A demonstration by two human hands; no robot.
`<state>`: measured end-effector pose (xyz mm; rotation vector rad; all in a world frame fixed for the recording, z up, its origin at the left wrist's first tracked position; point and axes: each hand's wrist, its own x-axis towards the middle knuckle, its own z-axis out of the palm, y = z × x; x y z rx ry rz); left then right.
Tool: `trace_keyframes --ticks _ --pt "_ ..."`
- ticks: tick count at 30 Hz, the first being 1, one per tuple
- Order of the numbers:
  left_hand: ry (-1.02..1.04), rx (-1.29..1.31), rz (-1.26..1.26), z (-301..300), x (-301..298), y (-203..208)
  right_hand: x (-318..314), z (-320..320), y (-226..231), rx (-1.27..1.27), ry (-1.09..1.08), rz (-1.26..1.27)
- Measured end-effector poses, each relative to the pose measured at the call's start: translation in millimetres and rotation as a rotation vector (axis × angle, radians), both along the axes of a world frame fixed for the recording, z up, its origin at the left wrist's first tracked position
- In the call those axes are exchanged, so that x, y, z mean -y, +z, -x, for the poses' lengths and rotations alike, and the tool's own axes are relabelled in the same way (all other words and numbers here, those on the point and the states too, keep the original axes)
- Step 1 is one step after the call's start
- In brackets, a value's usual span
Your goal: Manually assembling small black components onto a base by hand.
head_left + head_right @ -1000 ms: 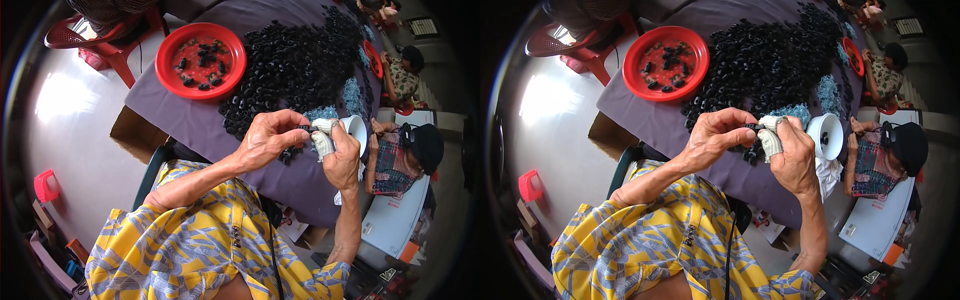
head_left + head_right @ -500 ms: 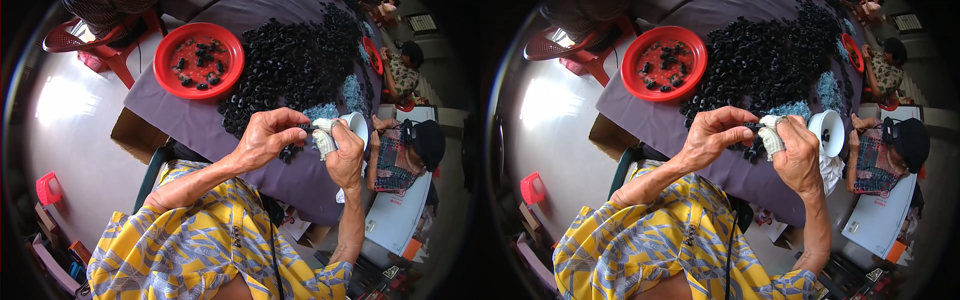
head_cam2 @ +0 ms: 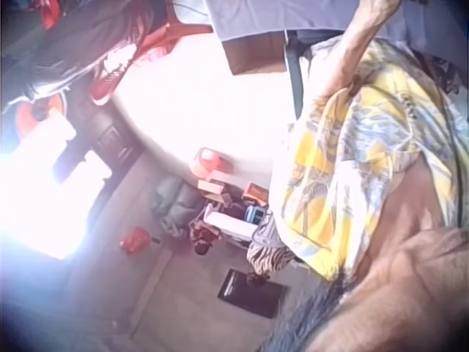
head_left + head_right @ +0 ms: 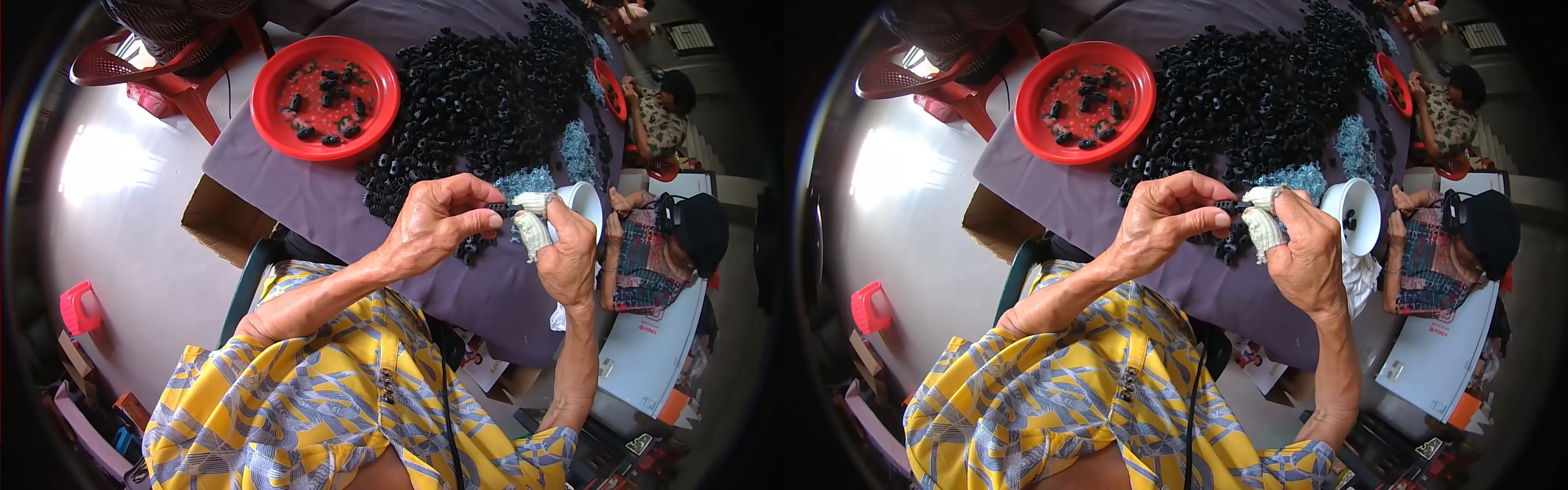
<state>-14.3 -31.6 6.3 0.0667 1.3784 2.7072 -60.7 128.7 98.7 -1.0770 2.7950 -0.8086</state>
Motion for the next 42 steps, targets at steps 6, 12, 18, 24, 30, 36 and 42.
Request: trace_keyframes --ticks 6,12,18,24,30,36,42 --pt "0.006 0.005 0.016 -1 0 -1 2 2 0 -0.045 0.051 -0.022" --pt "0.022 -0.006 -0.006 0 -3 -3 1 1 2 -0.074 0.072 -0.056" --pt "0.062 -0.033 0.028 -1 -5 -4 2 1 0 -0.09 0.066 -0.048" --pt "0.019 -0.017 0.015 -2 -5 -2 -3 3 -1 -0.052 0.076 -0.015" --pt "0.056 -0.029 0.006 -1 -9 -7 -1 2 -5 -0.196 0.193 -0.031" --pt "0.092 -0.068 0.072 -2 -9 -6 -1 2 -3 -0.19 0.197 -0.019" --pt "0.139 -0.1 0.13 -3 -11 -7 -2 2 -4 -0.13 0.185 -0.018"
